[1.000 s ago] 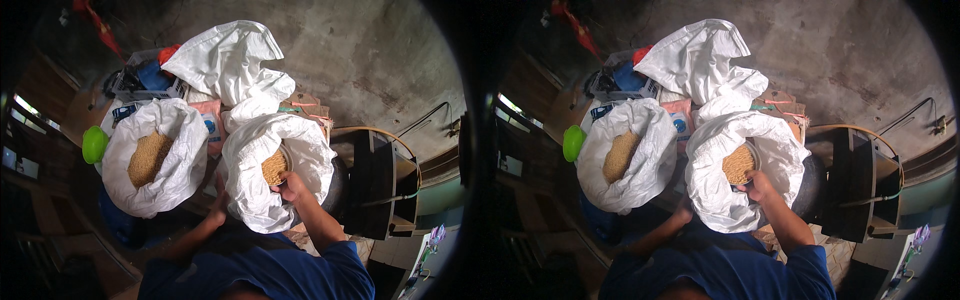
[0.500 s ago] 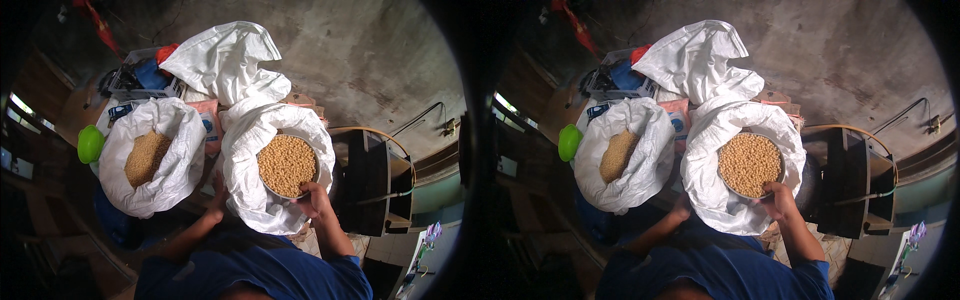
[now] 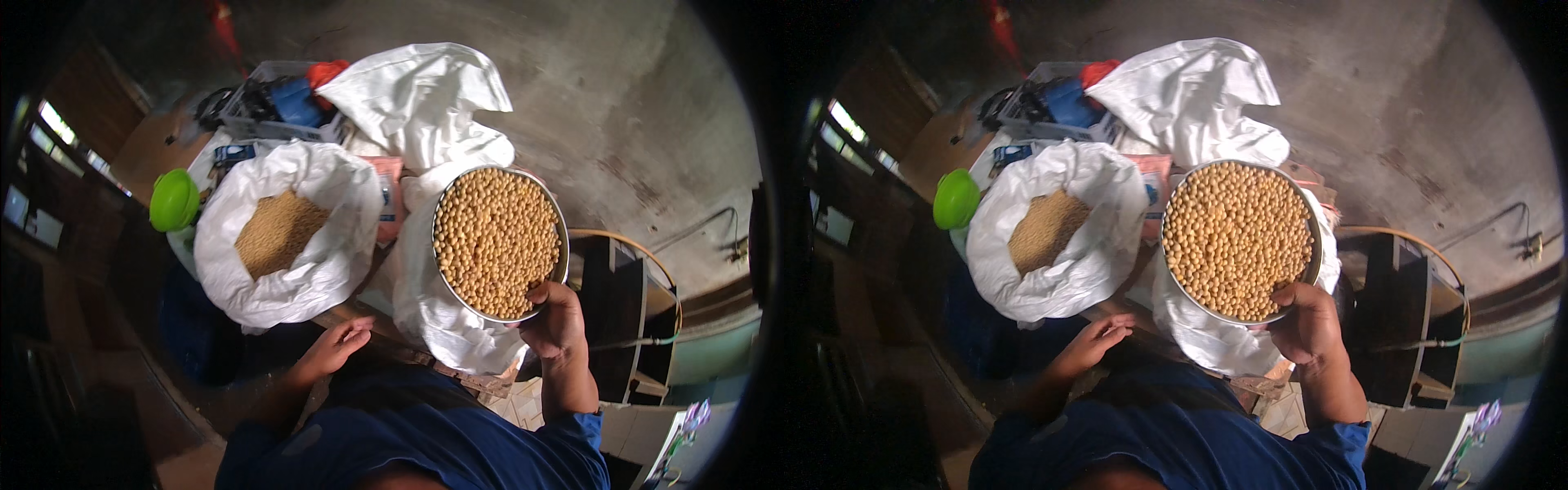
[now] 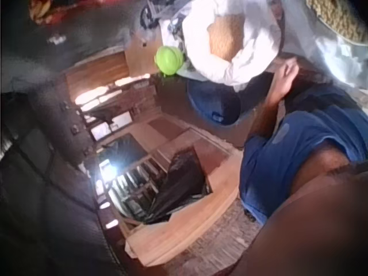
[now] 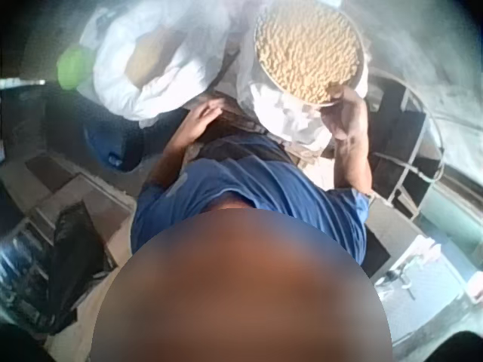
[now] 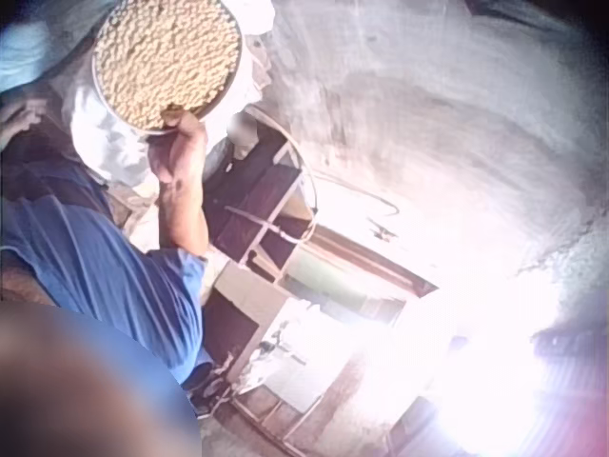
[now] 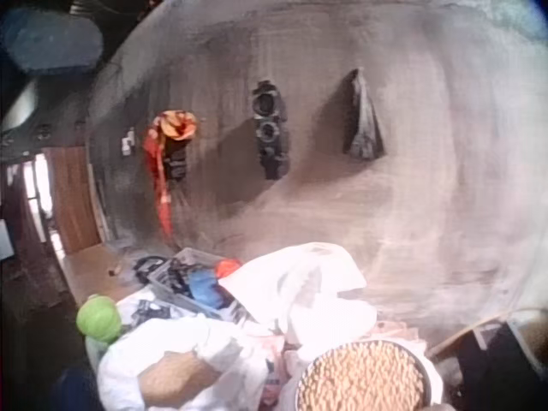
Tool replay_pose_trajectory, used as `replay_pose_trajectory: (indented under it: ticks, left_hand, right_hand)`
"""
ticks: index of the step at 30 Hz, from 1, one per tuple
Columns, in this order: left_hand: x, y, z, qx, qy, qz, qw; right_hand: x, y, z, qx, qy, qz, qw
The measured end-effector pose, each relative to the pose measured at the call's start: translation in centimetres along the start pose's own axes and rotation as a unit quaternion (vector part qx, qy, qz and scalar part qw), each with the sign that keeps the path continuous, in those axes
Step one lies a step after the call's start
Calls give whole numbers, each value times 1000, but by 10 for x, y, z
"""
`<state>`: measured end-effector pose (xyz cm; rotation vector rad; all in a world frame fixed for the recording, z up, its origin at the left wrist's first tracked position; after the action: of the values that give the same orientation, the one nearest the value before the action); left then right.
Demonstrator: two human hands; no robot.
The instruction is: The person scoops light-colored grains from one large white sack into a metal bowl, then pours the bowl into a second sack. This scooping and pouring cycle repeats multiple times. The person then folds and closes the top of the receiving sack.
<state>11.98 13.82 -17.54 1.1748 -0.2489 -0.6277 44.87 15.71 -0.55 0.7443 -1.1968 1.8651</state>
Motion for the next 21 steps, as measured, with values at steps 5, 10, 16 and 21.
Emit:
replay_pose_trajectory:
  ticks: [5,10,16,21]
  left_hand:
    - [-60,42,70,82,161,-1,983]
    - [-142,65,143,135,569,-237,776]
    - [-201,29,116,80,561,-75,821]
    - [-203,10,95,135,522,1,842]
  right_hand:
    - [72,37,-39,55,-62,57,995]
    - [129,82,-90,69,-37,194,978]
    - [171,144,-171,-8,-133,370,920]
    - [196,194,-216,-338,-219,704,584]
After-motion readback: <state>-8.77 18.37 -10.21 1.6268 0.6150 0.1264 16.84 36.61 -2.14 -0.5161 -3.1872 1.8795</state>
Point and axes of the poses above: each hand's wrist, its own z-axis away from the middle knuckle, its own x-axis out of the palm, y = z × x, the point moved 6 cm from there along -z, towards the middle knuckle, and after that the axes turned 14 degrees about -z, right-handed, at the moved point
